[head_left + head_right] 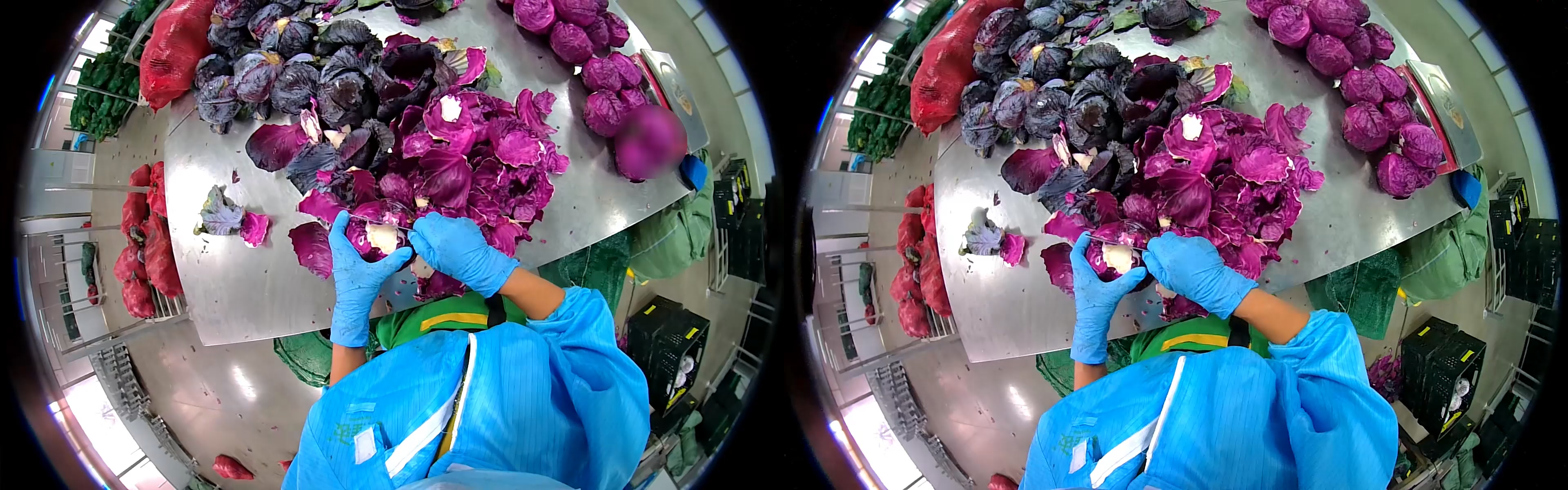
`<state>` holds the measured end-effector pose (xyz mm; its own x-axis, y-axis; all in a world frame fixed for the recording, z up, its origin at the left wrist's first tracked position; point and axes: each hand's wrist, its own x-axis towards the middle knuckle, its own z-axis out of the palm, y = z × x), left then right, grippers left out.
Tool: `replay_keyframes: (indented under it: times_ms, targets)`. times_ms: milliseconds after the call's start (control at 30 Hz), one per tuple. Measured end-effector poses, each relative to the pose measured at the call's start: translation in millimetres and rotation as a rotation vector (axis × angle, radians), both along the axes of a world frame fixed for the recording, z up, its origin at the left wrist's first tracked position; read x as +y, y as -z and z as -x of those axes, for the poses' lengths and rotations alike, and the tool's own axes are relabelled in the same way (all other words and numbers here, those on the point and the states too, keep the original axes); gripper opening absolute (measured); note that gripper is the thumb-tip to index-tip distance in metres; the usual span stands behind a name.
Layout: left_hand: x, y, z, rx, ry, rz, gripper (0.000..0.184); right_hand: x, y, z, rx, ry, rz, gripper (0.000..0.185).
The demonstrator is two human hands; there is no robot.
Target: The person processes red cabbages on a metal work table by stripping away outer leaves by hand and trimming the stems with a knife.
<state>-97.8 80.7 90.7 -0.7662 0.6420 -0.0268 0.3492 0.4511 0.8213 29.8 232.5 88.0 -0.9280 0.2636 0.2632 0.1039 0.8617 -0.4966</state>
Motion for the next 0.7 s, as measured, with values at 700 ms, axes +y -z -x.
replay_keyframes:
  times_ms: [700]
  targets:
    - [-0.4,16.8,-2.6,0.033,-0.036,-0.046,0.111,15.6,1.9,19.3,-0.073,-0.018,-0.474,0.01]
